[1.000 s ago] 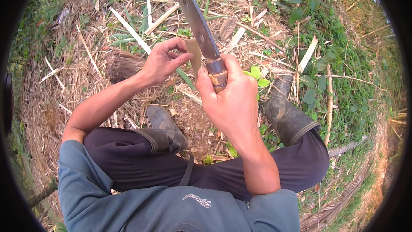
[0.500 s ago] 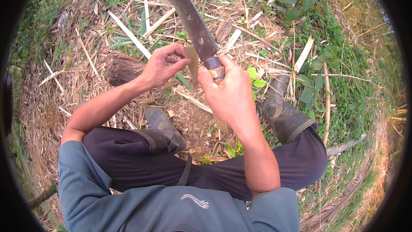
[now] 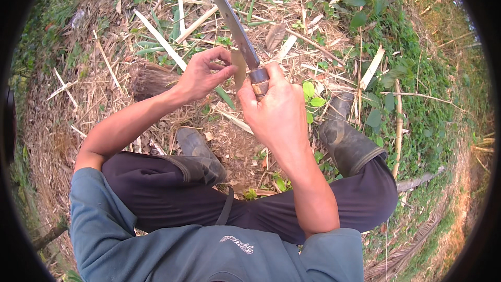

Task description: The person sits on the ground and uses a machete to split a bamboo stalk into thin strips. They repeatedly strike and peel the bamboo, separating it into smaller pieces and discarding the offcuts.

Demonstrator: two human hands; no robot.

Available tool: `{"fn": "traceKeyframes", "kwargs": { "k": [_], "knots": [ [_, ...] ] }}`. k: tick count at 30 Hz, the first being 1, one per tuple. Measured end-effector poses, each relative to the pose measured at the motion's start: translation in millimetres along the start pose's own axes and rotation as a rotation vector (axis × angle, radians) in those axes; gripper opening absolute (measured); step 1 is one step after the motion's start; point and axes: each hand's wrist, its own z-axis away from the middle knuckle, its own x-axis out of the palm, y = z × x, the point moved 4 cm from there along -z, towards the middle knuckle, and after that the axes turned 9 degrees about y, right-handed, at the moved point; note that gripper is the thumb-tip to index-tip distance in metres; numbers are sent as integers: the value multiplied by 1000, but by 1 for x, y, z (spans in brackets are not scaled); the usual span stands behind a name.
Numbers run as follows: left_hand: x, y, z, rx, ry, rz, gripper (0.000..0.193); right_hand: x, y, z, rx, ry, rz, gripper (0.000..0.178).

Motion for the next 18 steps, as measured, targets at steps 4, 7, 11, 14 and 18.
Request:
{"fn": "traceKeyframes", "kwargs": {
  "k": [4, 7, 11, 14, 18],
  "knots": [
    [5, -5, 2, -44, 9, 67, 16, -2, -2, 1, 7, 6, 28, 20],
    [3, -10, 4, -26, 25, -26, 15, -2, -3, 0, 14, 6, 18, 20],
    [-4, 19, -4, 218, 83, -220, 14, -15, -8, 3, -3, 61, -43, 19],
    [-12, 46, -4, 271, 110, -198, 17, -36, -29, 5, -50, 123, -109, 17],
    [-9, 3, 3, 21, 36, -272, 35, 0, 1, -18, -95, 45, 242, 26]
  ]
}}
